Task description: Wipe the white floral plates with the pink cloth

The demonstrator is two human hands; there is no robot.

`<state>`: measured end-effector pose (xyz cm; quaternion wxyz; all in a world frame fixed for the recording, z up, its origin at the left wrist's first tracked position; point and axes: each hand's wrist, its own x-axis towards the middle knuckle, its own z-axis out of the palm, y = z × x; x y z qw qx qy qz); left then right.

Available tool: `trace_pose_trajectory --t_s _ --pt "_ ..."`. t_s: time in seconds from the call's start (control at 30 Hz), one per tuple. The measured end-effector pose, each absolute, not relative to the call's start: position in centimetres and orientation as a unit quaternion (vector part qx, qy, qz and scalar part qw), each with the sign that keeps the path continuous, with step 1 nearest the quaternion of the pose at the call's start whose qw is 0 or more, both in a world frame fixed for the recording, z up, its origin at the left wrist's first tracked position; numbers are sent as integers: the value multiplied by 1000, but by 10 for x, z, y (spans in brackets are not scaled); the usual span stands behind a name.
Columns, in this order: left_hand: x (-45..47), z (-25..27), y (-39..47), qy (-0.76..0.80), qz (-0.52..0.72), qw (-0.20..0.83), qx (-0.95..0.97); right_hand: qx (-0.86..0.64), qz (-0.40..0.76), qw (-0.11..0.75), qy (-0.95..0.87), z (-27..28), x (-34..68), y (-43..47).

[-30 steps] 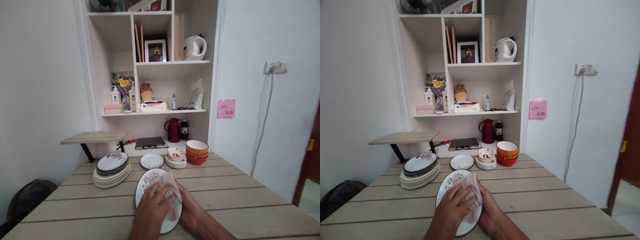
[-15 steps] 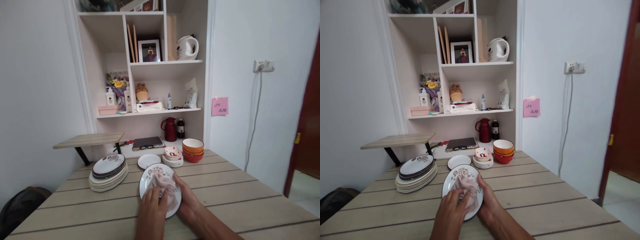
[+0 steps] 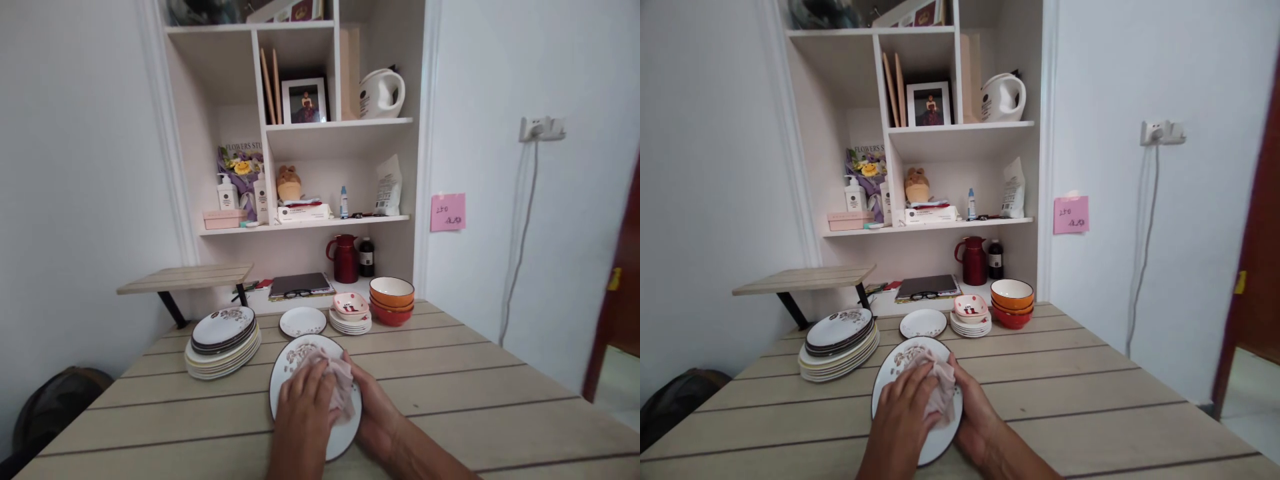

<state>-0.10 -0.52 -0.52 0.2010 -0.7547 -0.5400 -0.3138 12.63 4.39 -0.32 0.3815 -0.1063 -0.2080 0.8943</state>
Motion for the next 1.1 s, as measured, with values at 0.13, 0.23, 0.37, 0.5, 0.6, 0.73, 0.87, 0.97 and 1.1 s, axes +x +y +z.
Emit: trace_pose_trajectory --t_s 0.13,0.23,0.37,0.5,0.6,0.73,0.87,0.97,1.1 --pt "-3 -8 -1 -598 -272 192 -729 -103 886 406 -201 -1 133 49" --pt "-3 -11 0 -607 -268 202 -720 -112 874 430 -195 0 138 53" --pt "2 -20 0 -537 -294 228 -757 -124 872 426 -209 0 143 54" --pt "6 -19 -2 -447 -318 250 -798 -146 880 394 -223 -1 141 50" --pt "3 -11 -3 -481 -315 224 -787 -157 882 385 -222 -3 133 44" --pt "-11 1 -2 -584 -327 210 -713 -151 878 399 -215 -3 122 36" --pt "-22 5 -2 -656 -302 213 -658 -169 871 415 -198 -4 120 38" --pt "-18 -3 0 -661 -270 218 -666 -162 864 437 -190 -6 128 48" --pt "-3 -23 5 -569 -290 260 -725 -157 857 449 -201 -3 143 57"
